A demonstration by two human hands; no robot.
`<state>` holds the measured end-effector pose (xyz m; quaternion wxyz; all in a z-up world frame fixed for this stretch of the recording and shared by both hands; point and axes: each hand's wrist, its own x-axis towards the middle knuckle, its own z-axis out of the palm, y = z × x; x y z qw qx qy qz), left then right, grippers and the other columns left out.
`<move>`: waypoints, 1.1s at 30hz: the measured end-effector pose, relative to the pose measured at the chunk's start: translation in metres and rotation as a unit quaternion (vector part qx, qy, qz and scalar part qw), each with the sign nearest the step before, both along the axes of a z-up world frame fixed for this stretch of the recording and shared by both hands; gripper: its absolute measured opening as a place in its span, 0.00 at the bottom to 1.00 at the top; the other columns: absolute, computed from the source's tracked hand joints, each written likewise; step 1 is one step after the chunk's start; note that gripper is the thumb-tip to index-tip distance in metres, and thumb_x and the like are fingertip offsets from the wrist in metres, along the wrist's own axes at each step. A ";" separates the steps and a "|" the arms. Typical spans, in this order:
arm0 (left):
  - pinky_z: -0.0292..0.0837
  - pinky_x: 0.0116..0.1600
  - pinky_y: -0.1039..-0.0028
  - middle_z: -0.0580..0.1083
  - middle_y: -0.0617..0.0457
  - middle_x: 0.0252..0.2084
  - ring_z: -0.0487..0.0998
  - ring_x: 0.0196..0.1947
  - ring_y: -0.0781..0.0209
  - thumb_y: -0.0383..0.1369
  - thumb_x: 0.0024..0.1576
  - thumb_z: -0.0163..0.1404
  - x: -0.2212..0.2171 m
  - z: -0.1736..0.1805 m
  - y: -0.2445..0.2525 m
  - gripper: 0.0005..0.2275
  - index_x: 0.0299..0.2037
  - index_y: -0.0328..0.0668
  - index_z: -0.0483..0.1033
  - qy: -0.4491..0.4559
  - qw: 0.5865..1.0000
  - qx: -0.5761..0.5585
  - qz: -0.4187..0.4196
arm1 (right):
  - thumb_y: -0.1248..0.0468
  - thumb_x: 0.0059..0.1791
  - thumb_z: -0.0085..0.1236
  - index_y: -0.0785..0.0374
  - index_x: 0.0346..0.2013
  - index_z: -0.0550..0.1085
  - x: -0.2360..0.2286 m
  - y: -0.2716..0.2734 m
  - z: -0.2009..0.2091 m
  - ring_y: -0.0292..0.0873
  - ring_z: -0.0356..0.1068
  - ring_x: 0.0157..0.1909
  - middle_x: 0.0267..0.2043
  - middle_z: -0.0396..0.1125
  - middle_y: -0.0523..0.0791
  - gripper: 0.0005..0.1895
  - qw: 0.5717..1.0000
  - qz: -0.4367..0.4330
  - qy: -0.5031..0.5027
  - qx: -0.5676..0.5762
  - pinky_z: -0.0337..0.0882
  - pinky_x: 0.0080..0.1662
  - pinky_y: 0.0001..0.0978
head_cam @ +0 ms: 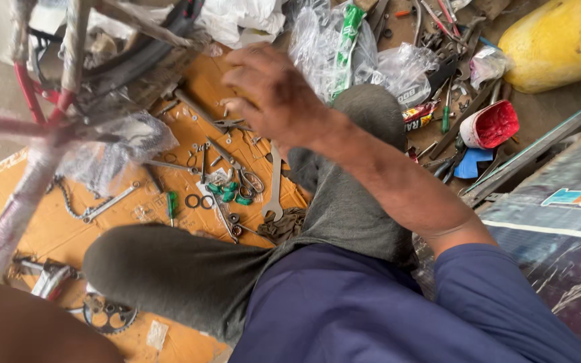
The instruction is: The person assembles a bicycle bottom bracket by hand, inserting ball bearings into a red cup and then placing the cup into the bicycle frame. They use a wrench to tighten the bracket and then insert a crank arm into the axle.
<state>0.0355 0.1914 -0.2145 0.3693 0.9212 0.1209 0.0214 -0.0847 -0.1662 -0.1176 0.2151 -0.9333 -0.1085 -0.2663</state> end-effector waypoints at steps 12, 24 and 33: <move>0.75 0.49 0.68 0.75 0.51 0.52 0.79 0.50 0.50 0.16 0.53 0.49 0.037 0.027 -0.181 0.20 0.57 0.38 0.75 -0.202 0.901 -0.173 -0.342 | 0.65 0.56 0.69 0.65 0.59 0.73 0.009 -0.060 0.008 0.52 0.69 0.66 0.63 0.68 0.50 0.19 0.988 -0.019 -0.065 0.136 0.72 0.65 0.42; 0.74 0.52 0.56 0.77 0.42 0.49 0.78 0.48 0.38 0.26 0.57 0.57 0.015 0.018 -0.526 0.11 0.50 0.38 0.78 -0.058 0.661 -0.084 -0.743 | 0.63 0.54 0.67 0.67 0.49 0.76 -0.053 -0.301 -0.143 0.55 0.71 0.58 0.55 0.72 0.52 0.13 0.928 -0.328 0.006 0.178 0.71 0.60 0.46; 0.71 0.58 0.57 0.76 0.39 0.56 0.76 0.54 0.36 0.25 0.53 0.56 -0.012 -0.134 -0.658 0.18 0.55 0.37 0.76 0.019 0.619 -0.154 -0.770 | 0.61 0.51 0.67 0.65 0.59 0.70 -0.116 -0.532 -0.396 0.64 0.58 0.63 0.62 0.65 0.55 0.25 0.825 -0.528 0.189 0.076 0.60 0.61 0.59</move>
